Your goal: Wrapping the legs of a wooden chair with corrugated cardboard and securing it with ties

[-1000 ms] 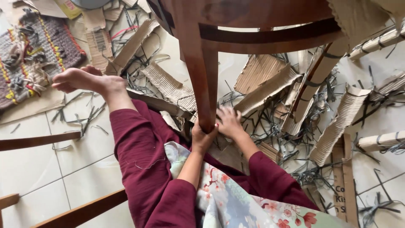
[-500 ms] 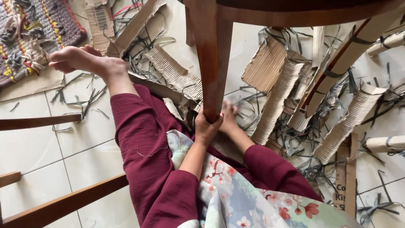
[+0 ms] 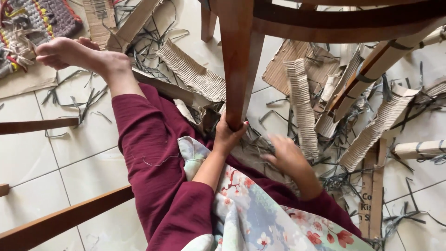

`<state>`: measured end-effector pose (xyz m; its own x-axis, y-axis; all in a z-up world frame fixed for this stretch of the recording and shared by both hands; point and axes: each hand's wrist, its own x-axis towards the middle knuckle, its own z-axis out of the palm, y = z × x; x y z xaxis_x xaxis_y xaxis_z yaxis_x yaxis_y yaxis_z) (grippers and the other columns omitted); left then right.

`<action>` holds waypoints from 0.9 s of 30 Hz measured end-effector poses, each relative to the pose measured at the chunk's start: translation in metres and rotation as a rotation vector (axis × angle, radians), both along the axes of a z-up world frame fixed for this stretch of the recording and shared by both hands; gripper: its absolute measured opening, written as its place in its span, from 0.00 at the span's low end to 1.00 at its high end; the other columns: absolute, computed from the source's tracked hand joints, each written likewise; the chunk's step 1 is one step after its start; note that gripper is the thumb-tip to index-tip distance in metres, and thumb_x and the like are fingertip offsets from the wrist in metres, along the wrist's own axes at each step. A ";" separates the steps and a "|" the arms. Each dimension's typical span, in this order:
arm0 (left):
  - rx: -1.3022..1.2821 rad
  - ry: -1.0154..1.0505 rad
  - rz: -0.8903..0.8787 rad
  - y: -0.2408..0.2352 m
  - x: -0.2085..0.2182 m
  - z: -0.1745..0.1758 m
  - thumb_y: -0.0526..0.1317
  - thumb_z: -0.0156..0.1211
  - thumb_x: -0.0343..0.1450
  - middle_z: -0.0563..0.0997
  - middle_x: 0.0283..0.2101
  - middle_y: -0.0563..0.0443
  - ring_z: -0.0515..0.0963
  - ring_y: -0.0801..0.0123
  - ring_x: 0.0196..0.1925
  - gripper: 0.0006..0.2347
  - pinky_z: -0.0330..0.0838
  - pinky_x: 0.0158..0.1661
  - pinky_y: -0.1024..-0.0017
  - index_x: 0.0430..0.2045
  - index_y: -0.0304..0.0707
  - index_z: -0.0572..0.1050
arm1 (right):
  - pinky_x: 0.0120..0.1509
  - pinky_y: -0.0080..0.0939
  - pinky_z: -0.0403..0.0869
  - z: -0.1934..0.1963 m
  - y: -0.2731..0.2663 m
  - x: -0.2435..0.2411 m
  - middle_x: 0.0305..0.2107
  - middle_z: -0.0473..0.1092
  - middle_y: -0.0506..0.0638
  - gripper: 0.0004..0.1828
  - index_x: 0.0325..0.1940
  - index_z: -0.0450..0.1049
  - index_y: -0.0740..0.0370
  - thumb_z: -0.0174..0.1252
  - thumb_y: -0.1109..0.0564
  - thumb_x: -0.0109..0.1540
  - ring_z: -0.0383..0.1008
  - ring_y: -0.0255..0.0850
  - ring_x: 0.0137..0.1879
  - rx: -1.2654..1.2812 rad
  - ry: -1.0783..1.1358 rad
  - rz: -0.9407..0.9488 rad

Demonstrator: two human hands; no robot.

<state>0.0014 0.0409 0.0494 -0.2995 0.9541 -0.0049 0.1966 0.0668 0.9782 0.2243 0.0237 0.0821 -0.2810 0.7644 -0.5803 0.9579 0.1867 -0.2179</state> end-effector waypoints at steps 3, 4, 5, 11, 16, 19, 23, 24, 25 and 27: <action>0.019 0.012 -0.027 0.000 0.004 -0.005 0.42 0.76 0.59 0.82 0.40 0.37 0.83 0.44 0.46 0.26 0.74 0.48 0.52 0.51 0.41 0.72 | 0.71 0.68 0.64 0.036 0.021 -0.069 0.63 0.64 0.69 0.59 0.79 0.54 0.62 0.73 0.38 0.52 0.64 0.65 0.69 0.352 0.705 -0.104; 0.100 0.030 -0.075 -0.001 0.008 -0.009 0.39 0.75 0.59 0.79 0.43 0.26 0.79 0.34 0.50 0.32 0.73 0.50 0.45 0.57 0.30 0.67 | 0.70 0.70 0.64 0.018 0.029 -0.094 0.59 0.66 0.71 0.62 0.74 0.54 0.68 0.77 0.37 0.48 0.66 0.68 0.65 0.421 0.791 -0.218; 0.177 0.048 -0.122 -0.003 0.012 -0.013 0.36 0.75 0.58 0.76 0.47 0.14 0.76 0.24 0.54 0.38 0.72 0.53 0.39 0.63 0.19 0.61 | 0.69 0.73 0.63 -0.001 0.035 -0.118 0.56 0.67 0.74 0.66 0.70 0.54 0.74 0.81 0.36 0.44 0.69 0.71 0.62 0.485 0.876 -0.334; 0.126 0.176 -0.615 0.002 -0.013 -0.002 0.39 0.74 0.52 0.68 0.66 0.32 0.65 0.43 0.70 0.44 0.64 0.66 0.47 0.65 0.29 0.59 | 0.51 0.56 0.76 0.022 0.034 -0.129 0.37 0.78 0.61 0.38 0.57 0.68 0.61 0.76 0.56 0.46 0.81 0.56 0.48 0.546 1.059 -0.927; -0.099 0.772 -0.852 0.033 -0.004 -0.056 0.45 0.71 0.58 0.47 0.78 0.45 0.43 0.46 0.80 0.46 0.58 0.68 0.41 0.72 0.35 0.51 | 0.49 0.52 0.77 0.014 0.031 -0.108 0.32 0.79 0.57 0.34 0.51 0.71 0.63 0.75 0.61 0.43 0.82 0.53 0.44 0.659 1.048 -0.868; -0.310 1.116 -0.904 0.033 0.000 -0.149 0.48 0.61 0.66 0.52 0.75 0.54 0.53 0.49 0.74 0.33 0.54 0.68 0.38 0.68 0.45 0.60 | 0.48 0.48 0.77 0.013 0.033 -0.111 0.28 0.80 0.51 0.26 0.43 0.73 0.60 0.74 0.64 0.43 0.83 0.48 0.39 0.655 1.110 -0.848; -0.589 1.316 -0.949 -0.007 0.019 -0.115 0.44 0.46 0.75 0.49 0.78 0.54 0.50 0.45 0.78 0.23 0.48 0.66 0.42 0.69 0.61 0.62 | 0.45 0.43 0.75 0.001 0.034 -0.114 0.24 0.79 0.49 0.17 0.33 0.77 0.57 0.72 0.67 0.43 0.82 0.43 0.34 0.641 1.191 -0.852; -0.595 1.316 -0.952 -0.015 0.022 -0.099 0.44 0.46 0.75 0.49 0.78 0.54 0.50 0.45 0.78 0.23 0.48 0.66 0.42 0.69 0.61 0.62 | 0.45 0.43 0.75 0.003 0.034 -0.115 0.24 0.79 0.49 0.17 0.33 0.77 0.57 0.72 0.67 0.43 0.82 0.43 0.34 0.635 1.191 -0.857; -0.746 1.238 -0.936 -0.023 0.025 -0.083 0.43 0.41 0.75 0.46 0.79 0.51 0.51 0.46 0.77 0.25 0.48 0.66 0.45 0.72 0.52 0.55 | 0.44 0.43 0.75 0.005 0.034 -0.116 0.24 0.79 0.48 0.16 0.31 0.78 0.55 0.72 0.66 0.43 0.81 0.42 0.33 0.649 1.202 -0.847; -0.894 1.156 -0.915 -0.030 0.033 -0.071 0.42 0.37 0.76 0.43 0.79 0.49 0.53 0.46 0.76 0.28 0.47 0.65 0.47 0.75 0.44 0.47 | 0.44 0.42 0.75 0.007 0.035 -0.117 0.24 0.79 0.48 0.15 0.30 0.79 0.54 0.72 0.66 0.43 0.81 0.42 0.33 0.662 1.213 -0.837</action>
<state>0.0342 0.0113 -0.0220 0.0658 0.6250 -0.7778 0.9976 -0.0574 0.0382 0.1075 0.0586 0.0887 0.2980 0.9445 0.1385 0.1668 0.0914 -0.9817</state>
